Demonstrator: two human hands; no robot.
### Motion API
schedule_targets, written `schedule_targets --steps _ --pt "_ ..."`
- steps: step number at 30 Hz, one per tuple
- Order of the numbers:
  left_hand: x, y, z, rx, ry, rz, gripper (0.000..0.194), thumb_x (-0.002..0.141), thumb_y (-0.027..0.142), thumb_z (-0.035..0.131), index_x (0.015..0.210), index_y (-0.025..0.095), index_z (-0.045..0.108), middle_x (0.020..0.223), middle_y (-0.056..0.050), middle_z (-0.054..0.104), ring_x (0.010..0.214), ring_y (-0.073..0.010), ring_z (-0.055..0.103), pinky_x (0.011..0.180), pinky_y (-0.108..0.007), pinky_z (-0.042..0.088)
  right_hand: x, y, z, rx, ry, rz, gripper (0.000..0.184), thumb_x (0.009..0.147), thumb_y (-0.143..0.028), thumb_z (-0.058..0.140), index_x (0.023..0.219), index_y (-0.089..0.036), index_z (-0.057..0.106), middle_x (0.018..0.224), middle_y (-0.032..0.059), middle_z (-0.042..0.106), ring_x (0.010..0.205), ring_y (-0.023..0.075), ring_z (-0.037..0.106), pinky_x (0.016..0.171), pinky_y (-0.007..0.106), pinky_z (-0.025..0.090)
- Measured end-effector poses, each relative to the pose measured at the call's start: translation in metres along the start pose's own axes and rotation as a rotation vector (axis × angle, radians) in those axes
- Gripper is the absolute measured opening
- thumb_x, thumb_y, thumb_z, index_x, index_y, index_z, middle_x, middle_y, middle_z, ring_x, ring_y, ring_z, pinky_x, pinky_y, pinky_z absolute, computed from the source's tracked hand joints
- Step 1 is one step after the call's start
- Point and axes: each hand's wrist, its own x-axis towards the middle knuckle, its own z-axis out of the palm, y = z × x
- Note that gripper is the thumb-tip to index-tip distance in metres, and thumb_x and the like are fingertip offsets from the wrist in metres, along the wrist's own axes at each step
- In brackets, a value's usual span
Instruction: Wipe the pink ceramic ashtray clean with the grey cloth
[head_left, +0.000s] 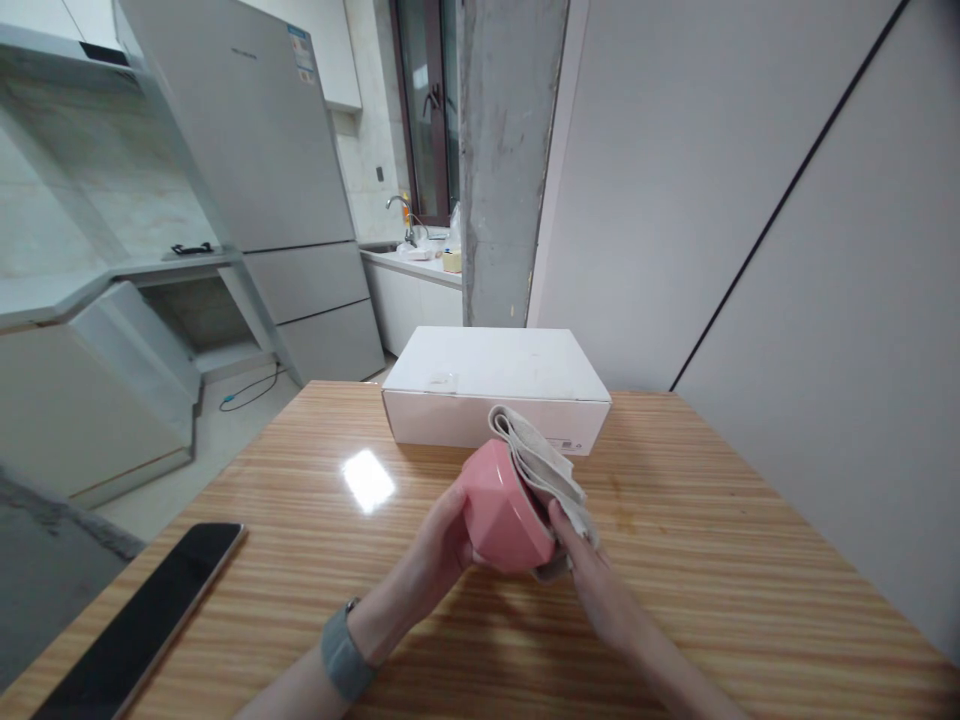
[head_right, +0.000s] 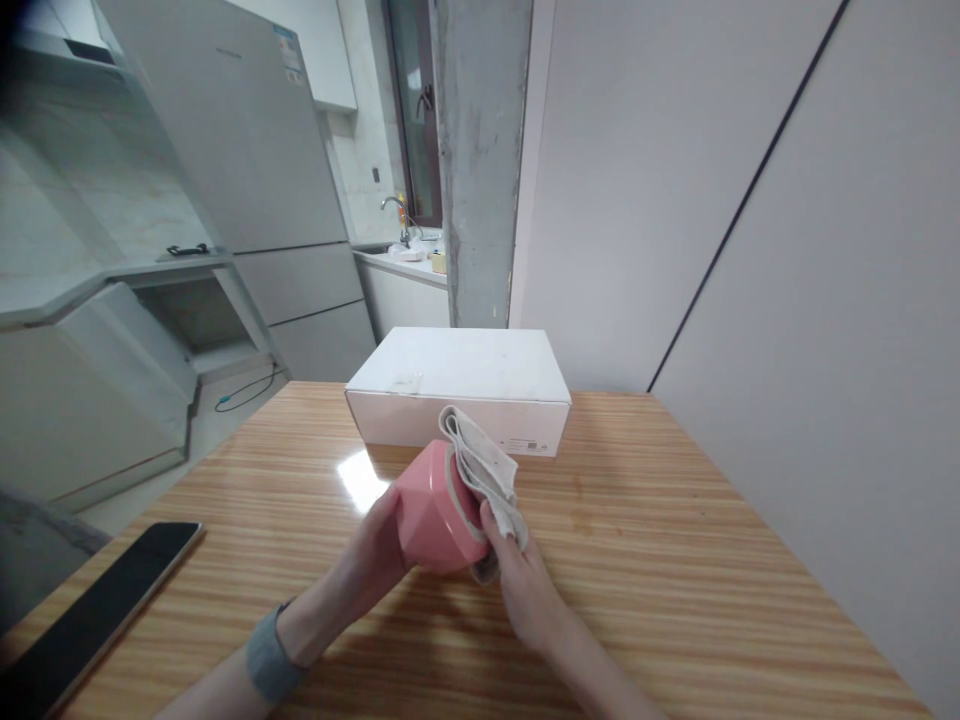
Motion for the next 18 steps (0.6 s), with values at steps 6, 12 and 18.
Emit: schedule_targets --steps 6,12,18 --pt "0.0 0.001 0.007 0.221 -0.03 0.14 0.082 0.057 0.04 0.086 0.13 0.02 0.053 0.122 -0.013 0.06 0.097 -0.0245 0.061 0.077 -0.028 0.05 0.009 -0.018 0.018 0.093 -0.01 0.065 0.046 0.076 -0.059 0.068 0.104 -0.024 0.074 0.115 0.0032 0.072 0.126 0.026 0.052 0.113 0.041 0.03" --pt "0.003 0.002 0.004 0.246 0.08 0.058 0.076 0.062 0.051 0.08 0.126 0.017 0.056 0.113 -0.013 0.064 0.077 -0.019 0.061 0.052 -0.021 0.047 0.004 -0.014 0.019 0.1 0.056 0.145 0.044 0.065 -0.058 0.076 0.093 -0.024 0.077 0.107 0.0038 0.075 0.123 0.029 0.055 0.109 0.044 0.036" --pt "0.003 0.001 -0.002 0.082 0.077 -0.097 0.057 0.078 0.058 0.062 0.114 0.014 0.063 0.101 -0.013 0.068 0.081 -0.0215 0.065 0.061 -0.027 0.053 -0.005 -0.022 0.02 0.038 -0.022 0.091 0.03 0.059 -0.058 0.079 0.071 -0.032 0.078 0.113 0.0018 0.073 0.127 0.0308 0.051 0.114 0.044 0.029"
